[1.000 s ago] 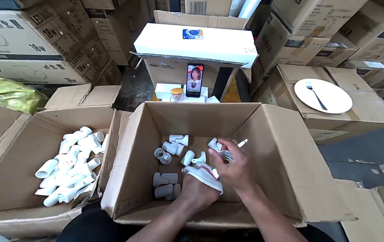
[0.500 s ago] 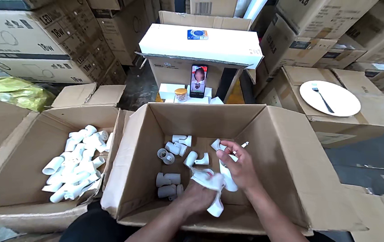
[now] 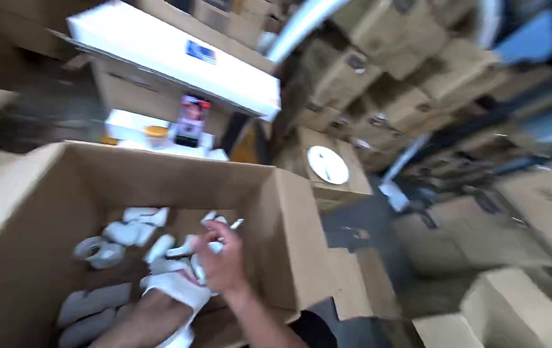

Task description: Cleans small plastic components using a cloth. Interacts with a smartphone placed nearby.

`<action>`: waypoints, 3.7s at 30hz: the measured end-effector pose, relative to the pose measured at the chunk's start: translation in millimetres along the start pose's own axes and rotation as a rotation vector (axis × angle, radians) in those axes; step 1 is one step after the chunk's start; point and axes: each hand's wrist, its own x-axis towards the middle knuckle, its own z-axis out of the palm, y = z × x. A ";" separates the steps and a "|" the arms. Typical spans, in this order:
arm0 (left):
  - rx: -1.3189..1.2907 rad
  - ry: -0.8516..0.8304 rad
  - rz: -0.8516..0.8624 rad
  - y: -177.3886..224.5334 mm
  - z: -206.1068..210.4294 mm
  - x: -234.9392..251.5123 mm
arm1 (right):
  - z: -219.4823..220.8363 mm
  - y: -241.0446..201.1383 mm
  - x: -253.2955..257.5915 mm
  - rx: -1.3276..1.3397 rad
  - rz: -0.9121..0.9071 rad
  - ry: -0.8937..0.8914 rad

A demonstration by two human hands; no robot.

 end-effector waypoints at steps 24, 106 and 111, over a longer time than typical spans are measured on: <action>0.375 0.312 0.440 -10.8 4.5 -8.8 | -18.3 -12.1 33.2 0.714 0.467 0.487; 0.455 0.197 -0.082 -4.5 -19.1 17.5 | -13.9 -9.3 15.3 0.605 0.394 0.513; 0.620 0.267 0.061 -1.4 -18.5 11.8 | -14.7 -12.6 9.0 0.575 0.327 0.443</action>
